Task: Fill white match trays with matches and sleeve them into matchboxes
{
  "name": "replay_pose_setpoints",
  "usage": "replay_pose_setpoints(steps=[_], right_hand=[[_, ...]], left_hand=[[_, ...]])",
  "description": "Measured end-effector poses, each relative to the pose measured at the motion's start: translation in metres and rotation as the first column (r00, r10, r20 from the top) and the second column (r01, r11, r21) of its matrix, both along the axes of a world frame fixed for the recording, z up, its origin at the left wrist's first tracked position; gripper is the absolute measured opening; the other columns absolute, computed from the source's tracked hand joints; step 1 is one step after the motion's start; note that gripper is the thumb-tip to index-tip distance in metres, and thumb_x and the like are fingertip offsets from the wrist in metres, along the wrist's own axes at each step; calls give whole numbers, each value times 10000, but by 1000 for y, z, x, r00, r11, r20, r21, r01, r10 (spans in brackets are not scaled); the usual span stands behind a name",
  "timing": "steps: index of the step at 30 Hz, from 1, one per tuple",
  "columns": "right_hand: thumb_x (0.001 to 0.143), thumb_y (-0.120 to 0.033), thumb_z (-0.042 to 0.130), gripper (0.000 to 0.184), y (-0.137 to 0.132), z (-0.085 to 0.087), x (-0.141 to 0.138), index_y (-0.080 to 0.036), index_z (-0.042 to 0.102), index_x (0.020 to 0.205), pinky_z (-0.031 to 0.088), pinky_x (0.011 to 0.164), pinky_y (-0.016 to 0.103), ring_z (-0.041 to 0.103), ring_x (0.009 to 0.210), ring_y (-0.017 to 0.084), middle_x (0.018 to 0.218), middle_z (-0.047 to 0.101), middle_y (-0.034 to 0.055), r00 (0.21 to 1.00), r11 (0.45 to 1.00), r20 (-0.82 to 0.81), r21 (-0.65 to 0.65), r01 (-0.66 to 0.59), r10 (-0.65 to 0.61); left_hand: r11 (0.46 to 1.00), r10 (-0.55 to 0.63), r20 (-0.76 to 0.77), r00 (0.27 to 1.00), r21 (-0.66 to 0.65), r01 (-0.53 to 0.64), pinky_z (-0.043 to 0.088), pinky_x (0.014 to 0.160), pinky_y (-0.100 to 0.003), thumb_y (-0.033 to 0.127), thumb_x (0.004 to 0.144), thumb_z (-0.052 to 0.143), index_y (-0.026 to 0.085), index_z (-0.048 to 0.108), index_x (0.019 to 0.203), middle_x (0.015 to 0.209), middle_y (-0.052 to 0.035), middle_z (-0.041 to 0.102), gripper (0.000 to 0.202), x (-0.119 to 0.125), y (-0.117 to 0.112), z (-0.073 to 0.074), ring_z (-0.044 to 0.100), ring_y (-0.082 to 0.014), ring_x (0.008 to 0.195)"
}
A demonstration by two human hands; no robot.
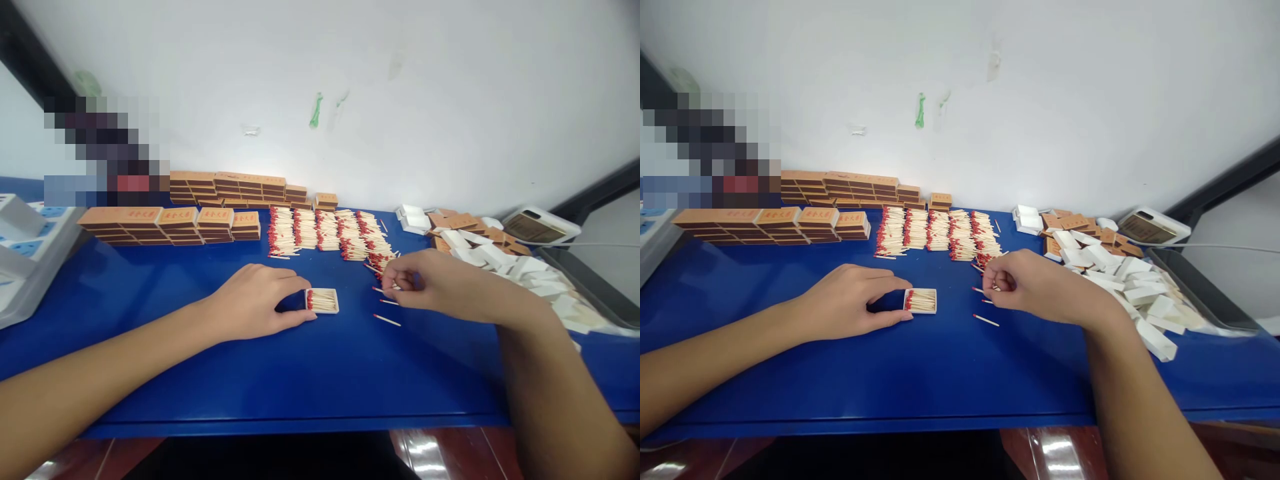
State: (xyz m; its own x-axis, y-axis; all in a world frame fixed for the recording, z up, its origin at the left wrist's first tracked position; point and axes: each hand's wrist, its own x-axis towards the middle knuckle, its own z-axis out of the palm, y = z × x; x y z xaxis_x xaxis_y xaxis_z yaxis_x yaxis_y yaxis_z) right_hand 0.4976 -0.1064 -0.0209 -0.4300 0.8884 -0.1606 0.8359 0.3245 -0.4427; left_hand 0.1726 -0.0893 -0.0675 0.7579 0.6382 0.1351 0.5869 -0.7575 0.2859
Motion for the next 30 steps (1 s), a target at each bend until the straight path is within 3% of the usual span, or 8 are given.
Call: replay_pose_setpoints(steps=[5,10,14,19,22,30], right_hand=[[913,-271,662,101,-3,-9,-45,-212,719,854,391,573,256,512,593,116,662,578,-35,979,997,-203,79,-13,29],[915,-193,647,71,-6,-24,-74,-201,715,899,368,592,259,530,627,122,712,594,-22,979,980,-171,183,-78,109],[958,-204,619,117,-5,-24,-70,-203,736,949,382,616,269,532,625,128,689,576,-23,972,964,-188,251,-87,137],[970,-274,634,121,-1,-8,-38,-217,729,921,390,603,285,510,589,130,657,563,-27,977,929,-205,370,23,57],[960,-277,658,107,0,-3,-27,-225,731,903,390,585,280,508,583,127,649,568,-31,977,935,-213,350,51,26],[960,-190,637,83,0,-29,-62,-195,716,937,417,645,271,555,701,133,818,623,8,958,961,-198,227,-159,206]], left_hand=[[1000,-3,10,1000,-26,3,405,635,-283,532,1001,645,255,753,1207,883,7,734,362,1,0,0,675,-146,714],[1000,1,22,1000,-29,0,413,641,-275,532,996,649,250,755,1190,885,6,739,358,2,0,2,675,-149,718],[1000,6,28,1000,-20,-6,429,649,-271,533,999,643,245,757,1182,883,1,745,360,2,-1,2,680,-150,721],[1000,10,38,999,11,-10,423,639,-281,544,1003,641,234,749,1226,861,-1,735,397,0,-1,-1,670,-151,699],[1000,5,32,999,13,-6,419,645,-285,547,1005,641,232,752,1223,856,2,726,399,1,0,-2,669,-153,705],[1000,-2,35,999,-5,3,414,635,-285,524,999,658,240,747,1224,866,13,721,373,2,0,-1,658,-147,698]])
